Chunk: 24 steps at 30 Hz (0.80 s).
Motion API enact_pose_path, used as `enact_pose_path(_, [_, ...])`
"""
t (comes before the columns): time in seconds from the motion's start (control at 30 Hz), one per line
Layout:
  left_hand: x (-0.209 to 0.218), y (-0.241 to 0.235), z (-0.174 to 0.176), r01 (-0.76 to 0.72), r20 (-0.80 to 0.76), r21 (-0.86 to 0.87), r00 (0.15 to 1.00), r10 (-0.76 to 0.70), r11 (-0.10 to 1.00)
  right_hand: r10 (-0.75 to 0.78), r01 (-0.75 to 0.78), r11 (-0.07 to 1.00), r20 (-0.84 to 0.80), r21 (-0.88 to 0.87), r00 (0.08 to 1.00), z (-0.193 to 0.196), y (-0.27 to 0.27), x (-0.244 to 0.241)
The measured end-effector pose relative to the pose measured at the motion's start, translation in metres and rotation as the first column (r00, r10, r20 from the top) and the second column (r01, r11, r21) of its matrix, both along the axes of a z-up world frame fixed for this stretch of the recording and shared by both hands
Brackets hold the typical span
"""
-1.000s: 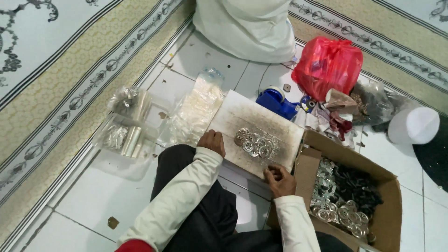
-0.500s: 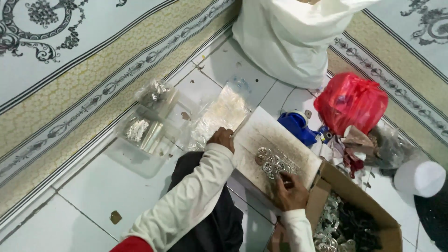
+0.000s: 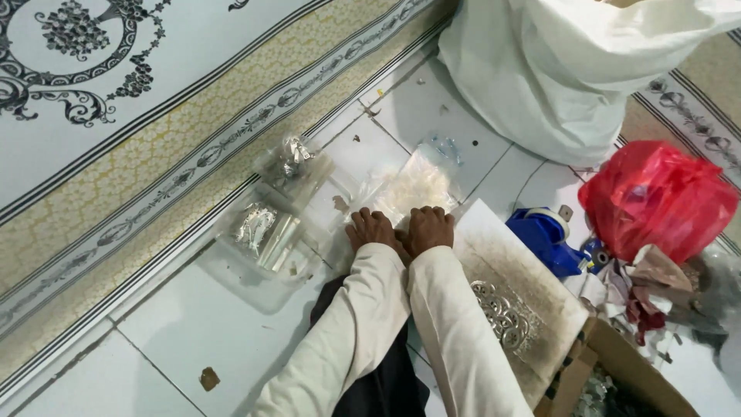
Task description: The person sits on the floor and packs small metal hardware pieces from a cardboard box into clear plastic bags. They gather the items by hand, place them into a bag, and seal it with tape.
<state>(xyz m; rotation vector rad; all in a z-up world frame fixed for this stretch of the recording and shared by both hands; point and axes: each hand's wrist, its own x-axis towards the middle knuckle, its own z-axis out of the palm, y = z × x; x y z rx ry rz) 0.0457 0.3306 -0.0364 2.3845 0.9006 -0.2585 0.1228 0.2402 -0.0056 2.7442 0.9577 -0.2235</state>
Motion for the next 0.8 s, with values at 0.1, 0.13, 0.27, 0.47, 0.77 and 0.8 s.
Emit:
enact_pose_path(0.1, [0.024,-0.004,-0.071,0.034,-0.077,0.011,0.996,-0.033,0.999,0.007,-0.009,0.991,-0.018,-0.136,1.0,-0.055,0.003,0.021])
enact_pose_path(0.13, [0.023,-0.006,-0.073,0.034,-0.081,0.015,0.996,-0.032,0.999,0.007,-0.01,0.991,-0.022,-0.132,1.0,-0.06,0.004,0.021])
enact_pose_path(0.27, [0.026,-0.006,-0.064,-0.009,-0.054,0.005,0.998,0.009,1.0,-0.07,0.07,0.997,-0.01,-0.016,0.998,-0.055,0.01,0.024])
enact_pose_path(0.47, [0.006,-0.006,0.03,-0.244,0.433,0.027,0.877,0.209,0.969,-0.139,0.176,0.932,-0.134,0.318,0.981,-0.003,0.006,0.006])
enact_pose_path(0.77, [0.002,0.006,0.025,-0.288,0.655,-0.267,0.646,0.393,0.92,-0.101,-0.017,0.821,0.174,0.57,0.98,0.068,-0.011,-0.068])
enact_pose_path(0.8, [0.003,0.008,0.011,-0.274,0.677,-0.303,0.613,0.408,0.913,-0.068,-0.125,0.812,0.306,0.57,0.949,0.08,-0.012,-0.079])
